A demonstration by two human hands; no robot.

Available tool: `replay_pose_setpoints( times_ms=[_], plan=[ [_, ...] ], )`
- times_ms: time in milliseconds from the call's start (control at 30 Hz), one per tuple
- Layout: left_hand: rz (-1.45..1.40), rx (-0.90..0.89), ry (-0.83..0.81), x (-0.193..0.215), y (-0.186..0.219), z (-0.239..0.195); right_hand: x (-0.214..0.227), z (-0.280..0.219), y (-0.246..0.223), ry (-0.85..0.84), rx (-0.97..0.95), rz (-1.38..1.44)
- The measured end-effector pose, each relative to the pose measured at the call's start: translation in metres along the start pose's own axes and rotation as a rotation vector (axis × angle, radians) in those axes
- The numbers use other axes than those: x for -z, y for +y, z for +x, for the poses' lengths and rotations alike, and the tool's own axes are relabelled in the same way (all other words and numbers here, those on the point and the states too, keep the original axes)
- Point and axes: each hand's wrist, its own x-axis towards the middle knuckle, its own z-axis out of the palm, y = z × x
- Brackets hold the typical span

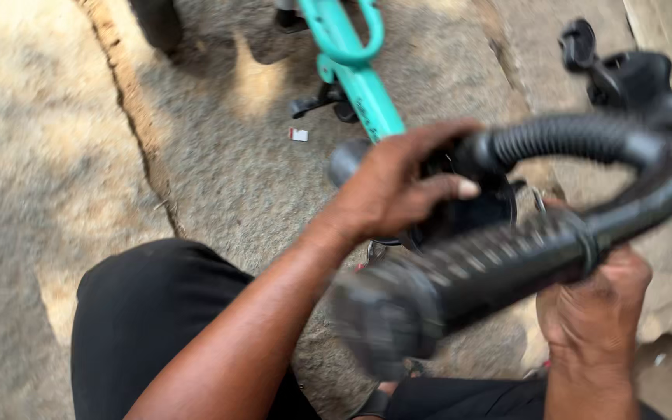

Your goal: The person assembles a child's tricycle by inserting a metal bearing into the steering column, then attaching the handlebar assembly and securing it with a bolt. The person uses a screwdriver and pliers to complete the assembly.

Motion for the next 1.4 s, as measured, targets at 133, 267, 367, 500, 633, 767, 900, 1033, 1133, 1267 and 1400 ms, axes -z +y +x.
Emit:
replay_pose_setpoints(
  times_ms=[133, 267, 367, 500, 633, 767, 900, 1033, 1133, 1267, 1400],
  plan=[
    [-0.287, -0.282, -0.044, 0.03, 0.039, 0.007, -0.009, 0.004, -0.062, -0.23, 0.211, -0.3],
    [-0.24, -0.353, 0.064, 0.058, 0.07, 0.003, -0.029, 0.002, -0.095, -0.314, 0.317, -0.499],
    [-0.207, -0.4, 0.126, 0.064, 0.084, 0.003, -0.056, 0.005, -0.11, -0.366, 0.474, -0.592],
    [-0.184, -0.39, 0.152, 0.064, 0.088, 0.0, -0.08, 0.001, -0.106, -0.331, 0.334, -0.586],
    [-0.213, -0.33, 0.17, 0.066, 0.082, -0.003, -0.084, 0.008, -0.094, -0.325, 0.301, -0.538],
    [-0.247, -0.284, 0.192, 0.065, 0.084, -0.001, -0.092, 0.013, -0.09, -0.33, 0.356, -0.505],
    [-0.27, -0.281, 0.165, 0.061, 0.085, 0.0, -0.1, 0.016, -0.087, -0.318, 0.363, -0.521],
    [-0.253, -0.264, 0.19, 0.061, 0.082, 0.001, -0.107, 0.019, -0.081, -0.297, 0.16, -0.507],
    [-0.259, -0.26, 0.201, 0.061, 0.08, 0.003, -0.108, 0.021, -0.081, -0.306, 0.215, -0.461],
    [-0.271, -0.266, 0.192, 0.062, 0.08, 0.003, -0.11, 0.017, -0.079, -0.28, 0.516, -0.558],
    [-0.282, -0.244, 0.208, 0.063, 0.081, 0.002, -0.113, 0.011, -0.07, -0.25, 0.708, -0.581]
  ],
)
